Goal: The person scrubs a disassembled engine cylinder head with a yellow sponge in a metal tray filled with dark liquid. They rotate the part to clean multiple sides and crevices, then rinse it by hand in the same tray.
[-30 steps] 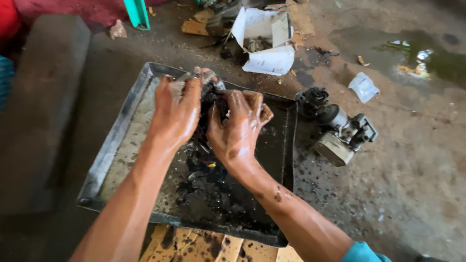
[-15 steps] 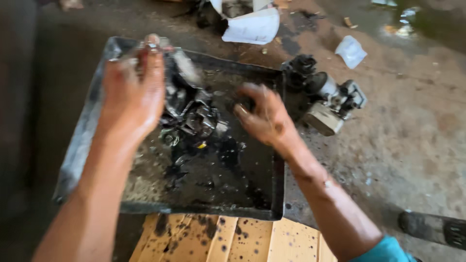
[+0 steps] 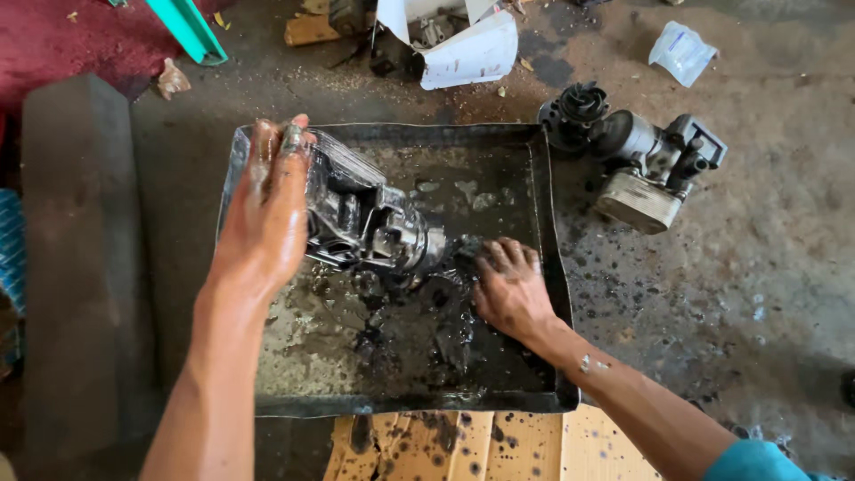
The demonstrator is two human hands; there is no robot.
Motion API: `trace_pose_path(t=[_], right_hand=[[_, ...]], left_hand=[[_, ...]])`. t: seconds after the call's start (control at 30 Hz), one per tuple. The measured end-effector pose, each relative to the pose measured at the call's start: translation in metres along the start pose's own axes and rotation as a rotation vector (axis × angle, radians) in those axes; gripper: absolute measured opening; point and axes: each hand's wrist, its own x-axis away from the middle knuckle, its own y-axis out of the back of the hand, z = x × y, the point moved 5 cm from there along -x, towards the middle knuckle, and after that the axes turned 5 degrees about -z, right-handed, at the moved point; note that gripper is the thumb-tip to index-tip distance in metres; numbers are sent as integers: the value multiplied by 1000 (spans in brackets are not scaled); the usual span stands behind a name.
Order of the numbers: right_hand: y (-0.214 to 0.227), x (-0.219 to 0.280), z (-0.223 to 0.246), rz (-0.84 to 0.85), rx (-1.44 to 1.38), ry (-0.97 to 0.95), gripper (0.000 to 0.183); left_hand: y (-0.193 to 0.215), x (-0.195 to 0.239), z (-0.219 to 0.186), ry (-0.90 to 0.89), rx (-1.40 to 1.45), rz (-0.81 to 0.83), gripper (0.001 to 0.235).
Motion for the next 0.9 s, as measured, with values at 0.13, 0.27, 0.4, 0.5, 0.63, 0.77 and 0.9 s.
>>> trace_pose_path(t=[0.13,0.27,0.4,0.5,0.63,0.77,0.9], right_hand=[[-2,-4,3,-248,-74,193,55],[-17,-5,-4,-92,-152,111,54],[36,-2,-14,-141,-964,-197,48],[106,-2,8,-230,-1464,-363,50],[203,-30,79,-472,-1444,-47,38],[228,-43,111,-768,-1294,86,36],[205,-45,119,-736,-1031,125,35]], left_hand=[[-6,-6,-11,-46,41,132,56],[-3,-3,-20,-150,65,273,46],[1,-4,-14,-34,228,301,49],[-6,-7,-14,-152,232,264,39],[-11,-10,-18,-203,116,168,44],[-14,-11,-21,-192,24,95,44],[-6,-5,-15,-197,33,46,45]])
